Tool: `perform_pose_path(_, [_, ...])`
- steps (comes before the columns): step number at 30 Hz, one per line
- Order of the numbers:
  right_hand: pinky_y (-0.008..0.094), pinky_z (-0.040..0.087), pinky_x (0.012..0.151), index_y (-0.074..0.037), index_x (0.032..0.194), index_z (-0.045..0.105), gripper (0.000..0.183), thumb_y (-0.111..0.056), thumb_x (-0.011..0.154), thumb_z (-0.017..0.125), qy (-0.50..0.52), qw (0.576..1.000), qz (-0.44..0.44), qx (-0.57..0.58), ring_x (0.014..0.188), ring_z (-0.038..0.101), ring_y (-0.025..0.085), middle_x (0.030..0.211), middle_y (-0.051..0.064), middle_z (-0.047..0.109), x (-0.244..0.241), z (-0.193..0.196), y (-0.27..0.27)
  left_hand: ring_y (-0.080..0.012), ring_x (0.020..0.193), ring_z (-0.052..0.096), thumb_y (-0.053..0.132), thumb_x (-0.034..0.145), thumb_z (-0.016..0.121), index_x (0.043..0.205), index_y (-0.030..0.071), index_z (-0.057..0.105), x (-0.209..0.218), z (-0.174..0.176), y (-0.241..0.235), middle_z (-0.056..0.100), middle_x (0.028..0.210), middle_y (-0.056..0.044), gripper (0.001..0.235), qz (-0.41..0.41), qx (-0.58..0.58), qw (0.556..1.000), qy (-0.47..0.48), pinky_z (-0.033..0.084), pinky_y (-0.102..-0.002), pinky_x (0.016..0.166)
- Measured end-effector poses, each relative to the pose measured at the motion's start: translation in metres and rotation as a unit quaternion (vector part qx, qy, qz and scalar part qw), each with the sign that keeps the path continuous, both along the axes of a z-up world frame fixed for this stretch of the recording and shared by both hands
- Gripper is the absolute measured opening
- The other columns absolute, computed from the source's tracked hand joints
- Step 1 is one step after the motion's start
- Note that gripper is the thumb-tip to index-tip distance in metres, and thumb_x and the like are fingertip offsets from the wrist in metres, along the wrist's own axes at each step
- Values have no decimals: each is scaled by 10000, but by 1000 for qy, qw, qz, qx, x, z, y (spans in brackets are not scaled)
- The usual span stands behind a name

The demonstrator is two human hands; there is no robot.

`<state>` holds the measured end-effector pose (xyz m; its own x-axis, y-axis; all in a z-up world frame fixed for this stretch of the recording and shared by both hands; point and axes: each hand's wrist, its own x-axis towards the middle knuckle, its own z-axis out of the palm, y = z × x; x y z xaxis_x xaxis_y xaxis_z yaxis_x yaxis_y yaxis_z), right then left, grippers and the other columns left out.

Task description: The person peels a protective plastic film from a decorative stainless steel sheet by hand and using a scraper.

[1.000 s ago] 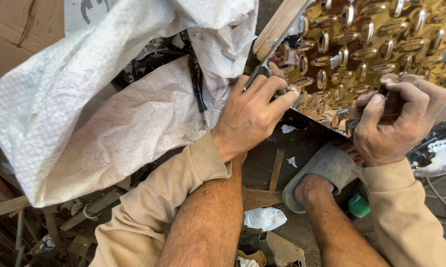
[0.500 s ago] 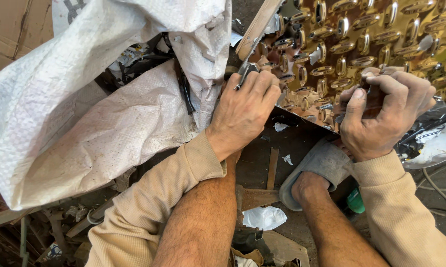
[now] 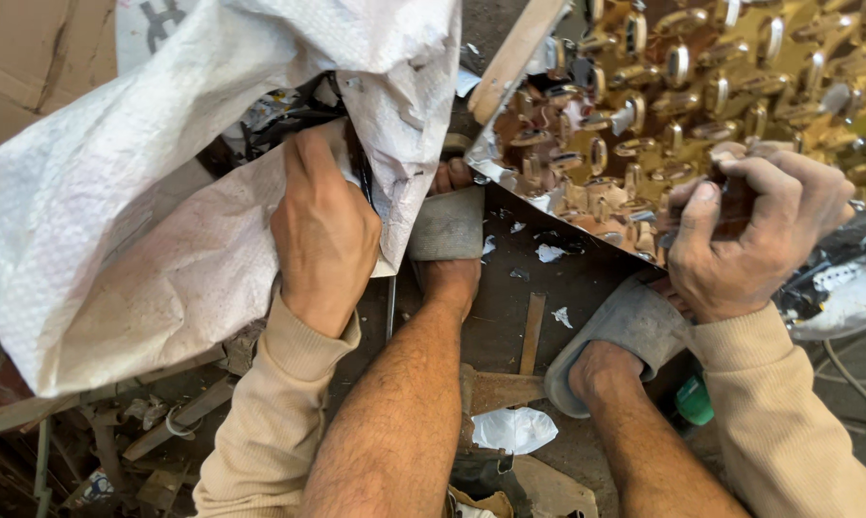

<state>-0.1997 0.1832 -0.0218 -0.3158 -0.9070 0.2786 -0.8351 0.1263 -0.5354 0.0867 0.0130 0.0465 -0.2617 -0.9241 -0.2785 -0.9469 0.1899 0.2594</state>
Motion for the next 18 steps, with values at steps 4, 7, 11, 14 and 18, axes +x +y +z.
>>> perform_pose_path(4, [531,390,980,110,1158,602,153,26,1031,608,11,1000,19,13,1092,510,415,1115,301,596,3,5,-2,-594,1213,632,-163,819,519,1386,-106,417,-6,-7,1,291,1492,-397,579,-40,-35,998,22,651,-459,952])
perform_pose_path(7, [558,491,966,179,1164,541,135,143,1042,587,-59,998,27,5,1095,556,477,1150,344,520,9,1,-3,-299,959,602,22,960,745,1165,16,540,-23,-19,17,478,1254,-205,290,-80,-128,985,85,537,-332,766])
perform_pose_path(11, [479,617,754,234,1208,442,124,147,1120,438,-188,982,29,-15,1008,589,458,1230,349,360,14,3,-6,-273,942,629,48,1006,653,1094,37,659,-46,-28,31,636,1087,-150,89,-294,-79,920,246,491,-404,816])
perform_pose_path(14, [519,563,864,199,1197,490,121,115,1111,490,-131,991,27,-13,1076,562,467,1203,327,412,12,5,-8,-258,890,590,75,1036,623,1052,60,617,-50,-36,31,618,1088,-124,23,-306,-49,915,258,418,-390,741])
perform_pose_path(18, [540,463,952,152,1156,577,154,60,1034,557,-29,999,21,-10,1091,506,437,1144,323,494,6,6,-9,-275,809,550,43,1031,618,976,85,641,-56,-44,34,611,1056,-94,73,-290,-70,908,293,379,-407,701])
